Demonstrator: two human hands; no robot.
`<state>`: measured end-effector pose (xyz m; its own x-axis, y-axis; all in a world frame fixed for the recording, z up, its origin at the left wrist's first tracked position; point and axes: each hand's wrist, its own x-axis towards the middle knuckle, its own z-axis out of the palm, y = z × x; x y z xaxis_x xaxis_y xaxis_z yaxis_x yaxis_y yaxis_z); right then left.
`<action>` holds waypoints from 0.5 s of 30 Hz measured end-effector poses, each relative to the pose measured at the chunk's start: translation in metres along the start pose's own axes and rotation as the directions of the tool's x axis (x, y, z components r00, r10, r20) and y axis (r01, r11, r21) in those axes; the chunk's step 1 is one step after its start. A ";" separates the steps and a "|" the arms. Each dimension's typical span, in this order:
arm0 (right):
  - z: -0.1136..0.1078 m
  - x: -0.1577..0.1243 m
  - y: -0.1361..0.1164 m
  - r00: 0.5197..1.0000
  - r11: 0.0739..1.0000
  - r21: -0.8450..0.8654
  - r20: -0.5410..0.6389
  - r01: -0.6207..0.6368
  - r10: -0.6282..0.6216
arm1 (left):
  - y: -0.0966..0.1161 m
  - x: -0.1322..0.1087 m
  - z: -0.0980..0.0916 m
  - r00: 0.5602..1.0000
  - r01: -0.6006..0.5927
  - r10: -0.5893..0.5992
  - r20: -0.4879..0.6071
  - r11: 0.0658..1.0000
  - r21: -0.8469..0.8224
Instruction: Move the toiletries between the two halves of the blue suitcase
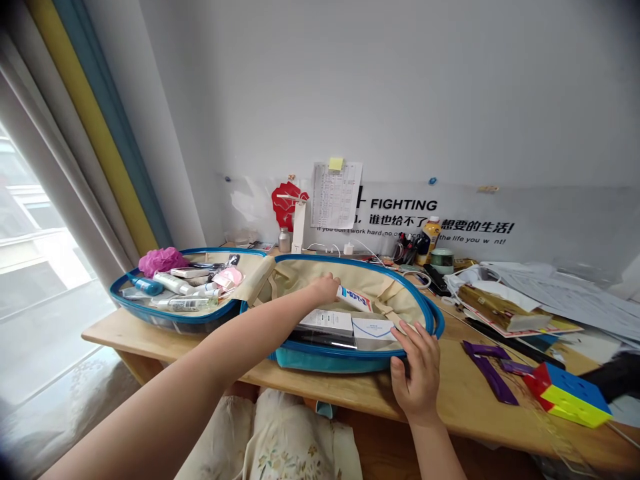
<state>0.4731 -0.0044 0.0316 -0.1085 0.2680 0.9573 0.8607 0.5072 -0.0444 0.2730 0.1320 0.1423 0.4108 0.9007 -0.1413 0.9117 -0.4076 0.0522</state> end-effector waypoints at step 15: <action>-0.001 0.003 0.000 0.999 0.999 -0.013 -0.005 0.037 -0.037 | -0.007 -0.007 0.004 0.983 -0.097 0.137 0.119 0.951 -0.294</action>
<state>0.4734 -0.0039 0.0346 -0.1381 0.2451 0.9596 0.8622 0.5065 -0.0053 0.2636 0.1280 0.1391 0.5280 0.8118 -0.2495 0.8299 -0.4309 0.3543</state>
